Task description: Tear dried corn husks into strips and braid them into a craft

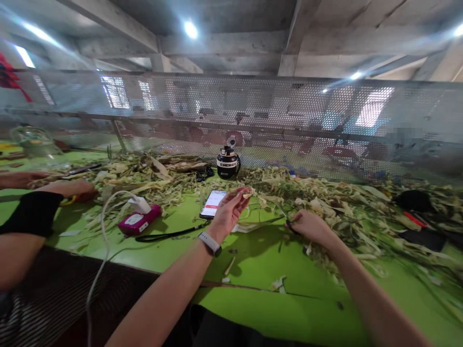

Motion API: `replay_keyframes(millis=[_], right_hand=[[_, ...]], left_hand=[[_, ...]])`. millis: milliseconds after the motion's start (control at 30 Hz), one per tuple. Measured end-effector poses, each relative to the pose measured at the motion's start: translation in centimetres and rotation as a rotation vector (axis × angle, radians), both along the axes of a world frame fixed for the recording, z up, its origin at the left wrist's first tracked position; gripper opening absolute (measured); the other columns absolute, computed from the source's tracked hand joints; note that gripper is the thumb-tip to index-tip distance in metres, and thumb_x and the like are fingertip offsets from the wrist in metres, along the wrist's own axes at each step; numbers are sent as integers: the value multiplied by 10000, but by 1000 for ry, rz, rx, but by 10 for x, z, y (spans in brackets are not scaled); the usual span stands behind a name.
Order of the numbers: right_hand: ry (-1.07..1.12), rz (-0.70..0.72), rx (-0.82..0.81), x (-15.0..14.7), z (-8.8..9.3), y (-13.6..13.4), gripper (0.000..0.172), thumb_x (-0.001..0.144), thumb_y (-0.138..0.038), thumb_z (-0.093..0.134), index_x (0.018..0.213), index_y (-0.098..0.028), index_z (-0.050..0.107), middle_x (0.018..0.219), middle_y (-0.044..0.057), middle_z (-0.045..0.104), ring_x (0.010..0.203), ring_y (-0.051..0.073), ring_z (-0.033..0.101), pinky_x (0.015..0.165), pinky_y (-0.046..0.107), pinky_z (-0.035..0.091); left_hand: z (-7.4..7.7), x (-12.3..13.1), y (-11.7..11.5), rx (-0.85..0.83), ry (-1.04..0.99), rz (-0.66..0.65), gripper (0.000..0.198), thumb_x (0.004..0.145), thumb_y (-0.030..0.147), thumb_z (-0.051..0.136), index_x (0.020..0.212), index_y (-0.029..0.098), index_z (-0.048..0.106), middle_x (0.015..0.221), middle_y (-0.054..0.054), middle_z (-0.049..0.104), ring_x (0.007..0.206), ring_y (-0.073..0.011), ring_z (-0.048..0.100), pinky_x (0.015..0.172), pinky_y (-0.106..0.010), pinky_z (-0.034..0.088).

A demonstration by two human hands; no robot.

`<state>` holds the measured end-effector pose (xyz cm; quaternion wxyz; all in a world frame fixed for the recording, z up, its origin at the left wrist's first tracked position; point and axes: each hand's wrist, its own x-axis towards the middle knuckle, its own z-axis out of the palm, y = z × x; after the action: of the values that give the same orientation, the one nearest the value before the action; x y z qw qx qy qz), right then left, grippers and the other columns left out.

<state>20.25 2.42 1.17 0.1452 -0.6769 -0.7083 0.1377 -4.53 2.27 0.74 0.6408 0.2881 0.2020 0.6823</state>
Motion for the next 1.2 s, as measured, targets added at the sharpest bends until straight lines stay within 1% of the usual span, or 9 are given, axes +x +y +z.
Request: replay_keyframes(millis=[167,300,400,467,700,800,967,1100,1200], right_hand=[[654,-145,-215,-5,11,-2,368,663,-377,717,882,-209,473,654,4,658,496,153,609,499,254,451],[1258,-30,-227,-19,22,-16,305,753,-341,655,992,-244,492,891,14,691,646,141,678,629,274,551],[1503,-11,-245,-35,23,-26,245,771,-281,628,987,-249,518,957,26,685,802,179,701,703,300,574],[1588,-36,-231,-44,22,-29,202,761,-231,634,938,-239,536,921,20,689,814,174,700,695,277,575],[1740,-208,-128,-48,26,-31,218,744,-137,640,936,-222,583,707,-34,675,579,102,672,477,162,535],[1750,-167,-158,-48,27,-33,196,765,-156,611,949,-218,588,757,-29,701,592,122,686,489,203,559],[1823,-109,-274,-45,28,-36,187,764,-187,587,945,-183,630,643,-12,697,436,87,609,487,190,547],[1825,18,-228,-40,28,-36,246,671,-231,681,911,-189,650,685,-18,702,450,76,593,500,186,545],[1785,101,-161,-38,26,-35,338,602,-260,747,919,-190,655,716,-23,693,467,74,586,500,186,537]], left_hand=[[0,0,1,7,18,39,180,601,104,755,762,138,682,984,-70,726,831,-136,683,782,-225,521],[0,6,-4,-15,46,39,207,554,94,783,715,142,663,1003,-72,720,851,-148,680,768,-237,514],[0,13,-13,-2,87,4,218,540,107,805,695,148,658,1018,-70,717,910,-165,671,823,-261,502],[0,17,-18,51,140,-24,209,545,109,808,692,150,665,1051,-71,708,971,-177,656,876,-272,485],[-3,16,-27,199,322,-167,122,617,160,791,669,160,680,998,-78,726,1052,-207,629,967,-345,443],[-4,16,-27,167,300,-197,148,582,160,810,630,162,671,961,-62,736,1026,-203,641,952,-335,449],[-7,15,-26,124,295,-210,138,602,150,795,648,171,667,988,-40,730,964,-159,652,912,-297,453],[-6,10,-23,192,316,-244,142,633,153,772,752,171,696,1005,-47,717,998,-167,632,944,-310,432],[-5,7,-23,149,289,-306,174,677,220,736,840,165,706,1002,-64,711,1007,-199,622,926,-350,449]])
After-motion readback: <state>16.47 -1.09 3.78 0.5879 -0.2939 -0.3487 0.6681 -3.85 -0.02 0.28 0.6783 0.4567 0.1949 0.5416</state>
